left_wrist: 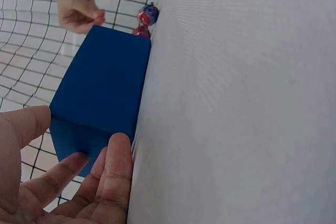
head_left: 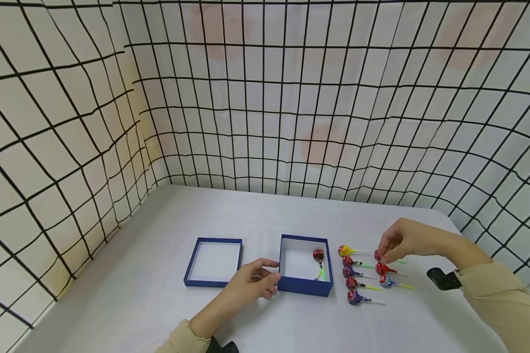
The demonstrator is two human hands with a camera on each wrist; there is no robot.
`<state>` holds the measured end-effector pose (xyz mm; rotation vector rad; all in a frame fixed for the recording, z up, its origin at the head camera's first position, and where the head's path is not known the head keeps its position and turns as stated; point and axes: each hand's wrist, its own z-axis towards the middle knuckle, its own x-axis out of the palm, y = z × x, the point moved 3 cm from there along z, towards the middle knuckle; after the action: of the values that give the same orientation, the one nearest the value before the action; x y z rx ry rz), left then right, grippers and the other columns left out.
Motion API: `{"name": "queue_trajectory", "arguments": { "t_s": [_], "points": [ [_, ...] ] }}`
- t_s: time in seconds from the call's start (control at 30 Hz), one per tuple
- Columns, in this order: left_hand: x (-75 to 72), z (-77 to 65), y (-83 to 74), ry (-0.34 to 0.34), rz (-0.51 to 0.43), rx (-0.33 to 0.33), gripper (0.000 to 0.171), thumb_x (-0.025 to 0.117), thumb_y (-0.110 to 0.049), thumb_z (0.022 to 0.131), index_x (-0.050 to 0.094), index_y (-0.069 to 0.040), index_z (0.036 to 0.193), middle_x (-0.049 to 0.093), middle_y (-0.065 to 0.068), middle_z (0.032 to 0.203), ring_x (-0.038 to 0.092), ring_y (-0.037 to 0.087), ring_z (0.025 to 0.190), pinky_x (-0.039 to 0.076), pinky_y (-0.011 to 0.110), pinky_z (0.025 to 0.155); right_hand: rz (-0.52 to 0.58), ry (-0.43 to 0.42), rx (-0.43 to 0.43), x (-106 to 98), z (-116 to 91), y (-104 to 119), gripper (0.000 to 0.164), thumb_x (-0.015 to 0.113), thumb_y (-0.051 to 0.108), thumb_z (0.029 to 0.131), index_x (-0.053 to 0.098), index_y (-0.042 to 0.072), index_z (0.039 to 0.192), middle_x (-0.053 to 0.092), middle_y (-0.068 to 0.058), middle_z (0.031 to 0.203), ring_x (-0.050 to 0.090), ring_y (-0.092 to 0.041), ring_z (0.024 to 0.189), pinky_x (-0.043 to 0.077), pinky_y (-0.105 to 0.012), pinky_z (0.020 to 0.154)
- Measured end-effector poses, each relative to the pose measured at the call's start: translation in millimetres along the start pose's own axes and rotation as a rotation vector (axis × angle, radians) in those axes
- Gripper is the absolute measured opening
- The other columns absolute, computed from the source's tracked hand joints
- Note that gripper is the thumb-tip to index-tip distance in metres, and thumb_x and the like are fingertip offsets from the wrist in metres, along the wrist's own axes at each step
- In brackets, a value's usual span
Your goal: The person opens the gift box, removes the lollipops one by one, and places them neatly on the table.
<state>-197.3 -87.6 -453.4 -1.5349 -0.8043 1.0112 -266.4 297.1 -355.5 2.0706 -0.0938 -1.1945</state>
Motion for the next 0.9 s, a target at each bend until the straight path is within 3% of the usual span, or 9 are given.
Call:
{"name": "queue_trajectory", "arguments": {
  "t_s": [0.4,0.7,0.9],
  "points": [
    [-0.9,0.3,0.6,-0.008,-0.01,-0.005,0.045,0.067,-0.034,0.097,0.059,-0.007,0.133,0.07,0.009,0.101,0.071,0.023,0.082,0.062,0.031,0.074,-0.051,0.03,-0.008,-1.3,27.3,58.1,0.017,0.083,0.021,0.082,0.074,0.008,0.089,0.074,-0.002,0.081,0.066,-0.016,0.071,0.059,-0.029,0.066],
    [-1.1,0.8,3.5,-0.01,-0.019,0.017,0.044,0.066,-0.029,0.098,0.058,-0.006,0.134,0.07,0.011,0.102,0.071,0.025,0.081,0.062,0.035,0.073,-0.083,0.065,-0.039,5.1,49.0,89.3,0.015,0.084,0.016,0.081,0.074,0.007,0.087,0.075,-0.002,0.082,0.068,-0.016,0.074,0.059,-0.029,0.07],
    [-0.6,0.9,2.7,-0.01,-0.016,0.01,0.043,0.066,-0.029,0.098,0.058,-0.007,0.134,0.07,0.011,0.101,0.072,0.025,0.081,0.062,0.034,0.072,-0.132,0.085,-0.013,13.1,64.3,108.4,0.012,0.085,0.013,0.079,0.074,0.011,0.083,0.072,0.0,0.076,0.066,-0.014,0.071,0.058,-0.029,0.07]
  ]
}}
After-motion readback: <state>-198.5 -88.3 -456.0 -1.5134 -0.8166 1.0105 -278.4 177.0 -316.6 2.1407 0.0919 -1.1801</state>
